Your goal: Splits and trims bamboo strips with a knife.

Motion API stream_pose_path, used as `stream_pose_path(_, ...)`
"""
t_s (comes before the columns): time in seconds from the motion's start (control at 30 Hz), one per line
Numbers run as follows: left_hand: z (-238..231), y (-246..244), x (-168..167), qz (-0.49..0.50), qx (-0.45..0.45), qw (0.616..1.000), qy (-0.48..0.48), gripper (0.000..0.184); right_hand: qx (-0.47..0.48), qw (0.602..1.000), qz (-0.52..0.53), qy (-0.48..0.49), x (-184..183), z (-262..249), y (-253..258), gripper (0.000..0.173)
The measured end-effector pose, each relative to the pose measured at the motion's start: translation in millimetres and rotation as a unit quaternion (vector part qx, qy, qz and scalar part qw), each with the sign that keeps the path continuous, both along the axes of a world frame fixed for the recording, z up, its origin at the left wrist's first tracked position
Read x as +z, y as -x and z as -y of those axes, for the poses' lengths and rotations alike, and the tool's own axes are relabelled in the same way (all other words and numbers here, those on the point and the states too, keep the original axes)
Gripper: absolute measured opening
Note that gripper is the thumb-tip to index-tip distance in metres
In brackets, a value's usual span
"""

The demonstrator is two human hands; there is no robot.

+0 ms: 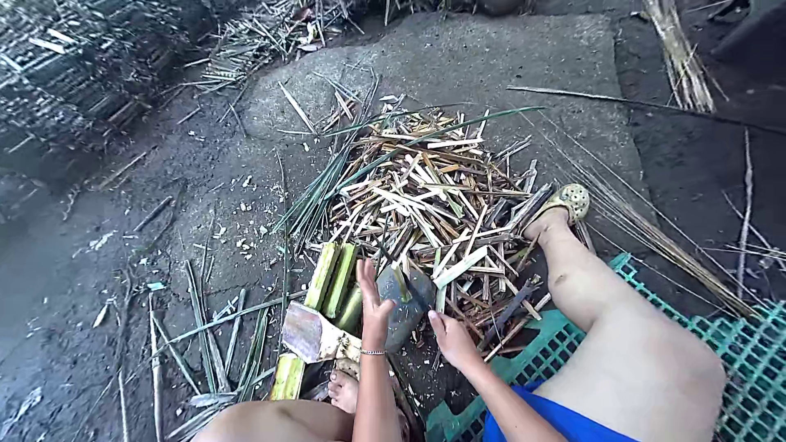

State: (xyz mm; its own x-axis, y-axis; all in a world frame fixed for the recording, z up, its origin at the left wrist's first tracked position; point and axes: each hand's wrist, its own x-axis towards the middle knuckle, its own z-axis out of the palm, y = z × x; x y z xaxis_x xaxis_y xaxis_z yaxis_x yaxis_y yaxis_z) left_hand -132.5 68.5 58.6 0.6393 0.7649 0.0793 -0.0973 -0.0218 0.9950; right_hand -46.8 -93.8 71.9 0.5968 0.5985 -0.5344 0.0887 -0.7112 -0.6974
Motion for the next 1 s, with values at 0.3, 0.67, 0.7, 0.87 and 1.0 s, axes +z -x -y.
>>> stream_pose_path(0.3,16,-23,26,-0.046,-0.039,0.991,-0.119,0.045,-0.004,1.000,-0.003,0.029,-17,17,15,0.061)
stream_pose_path(0.67,28,-17,9,-0.051,-0.042,0.995,-0.081,0.026,-0.027,0.994,-0.048,0.099,-30,15,10,0.064)
stream_pose_path(0.7,31,-18,8,-0.057,-0.053,0.993,-0.084,0.025,-0.022,0.993,-0.051,0.105,-29,15,9,0.066)
stream_pose_path(0.87,32,-19,8,-0.058,-0.061,0.992,-0.091,0.025,0.002,0.989,-0.058,0.135,-20,1,-1,0.072)
stream_pose_path(1.0,24,-11,9,-0.046,0.006,0.993,-0.112,0.027,-0.110,0.973,-0.190,0.071,-32,3,-6,0.066)
